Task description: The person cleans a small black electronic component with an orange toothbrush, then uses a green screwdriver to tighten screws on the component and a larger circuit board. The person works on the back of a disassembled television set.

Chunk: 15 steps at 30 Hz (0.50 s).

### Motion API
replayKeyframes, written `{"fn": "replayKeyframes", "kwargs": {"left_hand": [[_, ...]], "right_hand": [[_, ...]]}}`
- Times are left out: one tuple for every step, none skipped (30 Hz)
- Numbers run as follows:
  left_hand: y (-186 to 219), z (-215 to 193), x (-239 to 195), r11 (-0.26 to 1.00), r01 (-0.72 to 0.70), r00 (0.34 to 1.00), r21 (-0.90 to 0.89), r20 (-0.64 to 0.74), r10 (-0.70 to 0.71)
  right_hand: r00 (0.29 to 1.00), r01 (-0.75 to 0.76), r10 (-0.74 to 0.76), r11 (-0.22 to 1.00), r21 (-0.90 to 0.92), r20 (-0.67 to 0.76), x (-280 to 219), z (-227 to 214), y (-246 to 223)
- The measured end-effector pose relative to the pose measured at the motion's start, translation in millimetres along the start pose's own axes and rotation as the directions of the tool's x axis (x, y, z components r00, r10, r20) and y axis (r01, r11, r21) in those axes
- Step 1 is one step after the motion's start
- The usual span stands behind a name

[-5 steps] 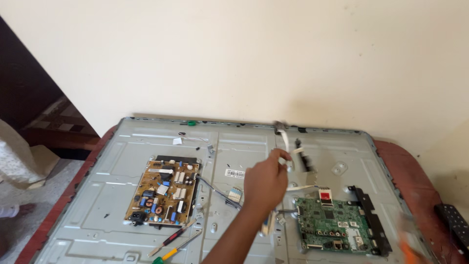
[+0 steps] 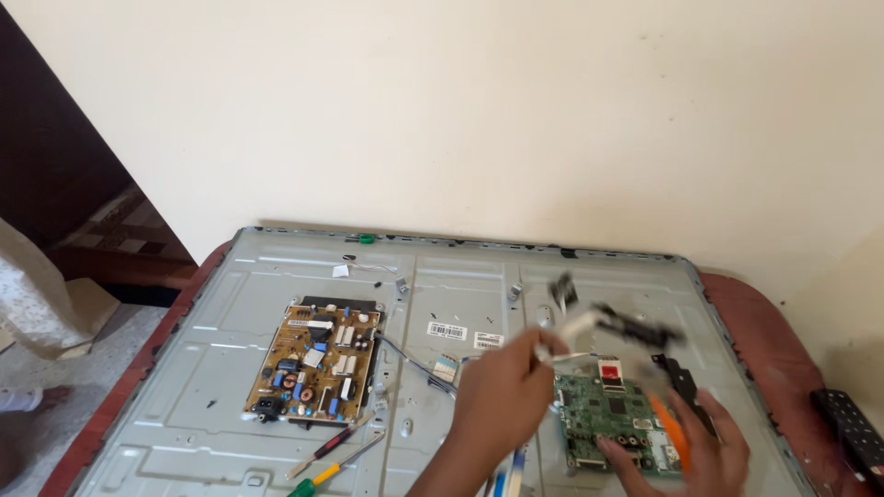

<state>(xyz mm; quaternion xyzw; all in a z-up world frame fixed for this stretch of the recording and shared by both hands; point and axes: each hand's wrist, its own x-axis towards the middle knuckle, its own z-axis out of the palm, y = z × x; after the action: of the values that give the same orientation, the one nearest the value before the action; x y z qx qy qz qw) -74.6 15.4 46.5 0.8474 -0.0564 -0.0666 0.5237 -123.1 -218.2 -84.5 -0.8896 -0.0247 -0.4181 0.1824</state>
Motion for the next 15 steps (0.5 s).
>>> {"fn": "replayKeyframes", "kwargs": {"left_hand": [[-3,-2,-10,0.998,0.038,0.997,-0.050,0.071,-0.035],[-9,-4,-17,0.994,0.048,0.986,-0.102,0.162,-0.031],[-18,-6,-21,0.986,0.063,0.968,-0.153,0.251,-0.023],[-29,-8,-25,0.975,0.086,0.941,-0.205,0.337,-0.012],[-41,-13,-27,0.948,0.049,0.897,-0.316,0.431,0.097],[-51,-22,-25,0.904,0.019,0.839,-0.426,0.499,0.218],[-60,-27,-26,0.846,0.003,0.766,-0.532,0.545,0.341],[-67,-30,-29,0.807,0.067,0.805,-0.586,0.510,0.303],[-73,-31,-31,0.758,0.127,0.839,-0.639,0.477,0.261],[-80,-31,-35,0.700,0.186,0.868,-0.690,0.449,0.212],[-88,-30,-39,0.733,0.128,0.935,-0.668,0.328,0.135],[-96,-27,-45,0.768,0.085,0.978,-0.635,0.200,0.057],[-105,-24,-49,0.803,0.050,0.998,-0.594,0.063,-0.015],[-113,-19,-54,0.881,-0.024,0.999,-0.473,0.010,0.033],[-122,-13,-60,0.936,-0.096,0.995,-0.338,-0.035,0.089]], "right_hand": [[0.998,0.024,-0.029,0.996,-0.090,-0.055,3,0,-7],[0.993,0.043,-0.062,0.983,-0.179,-0.099,5,-3,-9],[0.996,0.045,-0.059,0.981,-0.188,-0.069,4,-7,-8],[0.998,0.049,-0.057,0.979,-0.196,-0.035,1,-10,-5],[0.999,0.053,-0.054,0.978,-0.204,-0.001,-6,-12,-1],[0.989,-0.050,0.067,0.990,-0.132,0.130,-11,-9,2],[0.948,-0.164,0.178,0.984,-0.076,0.265,-15,-4,6],[0.878,-0.281,0.272,0.959,-0.035,0.393,-16,2,13],[0.733,-0.464,0.395,0.886,-0.018,0.553,-16,7,22],[0.539,-0.628,0.473,0.777,-0.041,0.697,-18,10,30],[0.312,-0.761,0.495,0.641,-0.098,0.811,-19,14,38],[0.301,-0.784,0.444,0.619,-0.046,0.844,-24,16,42],[0.292,-0.806,0.391,0.592,0.004,0.873,-29,18,44],[0.285,-0.828,0.337,0.559,0.053,0.897,-33,18,44],[0.236,-0.883,0.317,0.464,0.067,0.919,-37,17,40]]}}
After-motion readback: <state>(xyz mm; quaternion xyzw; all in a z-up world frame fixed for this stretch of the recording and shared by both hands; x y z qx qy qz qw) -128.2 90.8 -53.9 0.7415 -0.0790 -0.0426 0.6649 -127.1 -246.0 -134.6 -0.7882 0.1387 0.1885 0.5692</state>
